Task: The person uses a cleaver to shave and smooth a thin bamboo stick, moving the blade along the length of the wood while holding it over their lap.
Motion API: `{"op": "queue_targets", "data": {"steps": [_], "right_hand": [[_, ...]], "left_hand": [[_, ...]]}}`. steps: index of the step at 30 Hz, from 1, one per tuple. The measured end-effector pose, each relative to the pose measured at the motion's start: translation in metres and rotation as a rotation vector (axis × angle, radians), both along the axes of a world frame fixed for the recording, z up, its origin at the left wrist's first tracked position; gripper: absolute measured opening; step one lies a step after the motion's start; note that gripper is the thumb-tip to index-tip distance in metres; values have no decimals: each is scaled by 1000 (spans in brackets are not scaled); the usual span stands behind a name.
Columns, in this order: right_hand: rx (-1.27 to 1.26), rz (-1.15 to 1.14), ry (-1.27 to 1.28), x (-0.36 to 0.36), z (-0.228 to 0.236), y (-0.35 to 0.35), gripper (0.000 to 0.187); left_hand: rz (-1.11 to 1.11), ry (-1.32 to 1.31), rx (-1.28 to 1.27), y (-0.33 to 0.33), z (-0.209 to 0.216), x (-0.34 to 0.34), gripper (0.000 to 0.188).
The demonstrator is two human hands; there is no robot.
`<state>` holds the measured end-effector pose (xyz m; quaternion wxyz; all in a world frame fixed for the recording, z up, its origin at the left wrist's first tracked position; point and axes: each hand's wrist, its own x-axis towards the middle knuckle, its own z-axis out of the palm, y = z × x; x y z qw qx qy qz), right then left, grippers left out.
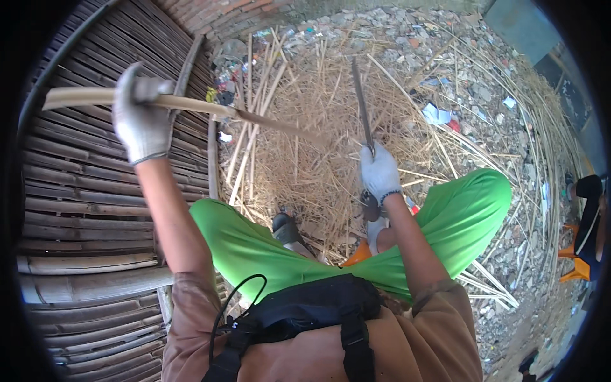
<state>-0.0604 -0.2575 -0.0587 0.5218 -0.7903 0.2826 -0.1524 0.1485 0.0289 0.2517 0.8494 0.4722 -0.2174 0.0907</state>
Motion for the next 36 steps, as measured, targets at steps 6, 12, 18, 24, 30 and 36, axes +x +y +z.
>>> {"op": "queue_targets", "data": {"steps": [6, 12, 18, 24, 30, 36], "right_hand": [[-102, 269, 42, 8, 79, 45, 44], [-77, 60, -537, 24, 168, 80, 32], [-362, 323, -157, 63, 85, 91, 34], [-310, 214, -134, 57, 101, 80, 32], [-348, 23, -613, 48, 163, 93, 28], [-386, 391, -62, 57, 79, 88, 29]], "left_hand": [[51, -59, -34, -61, -34, 17, 7], [102, -67, -71, -89, -37, 9, 13], [95, -123, -48, -125, -35, -12, 11], [183, -28, -46, -97, -48, -6, 10], [191, -31, -68, -104, -47, -1, 11], [567, -286, 156, -124, -55, 7, 13]]}}
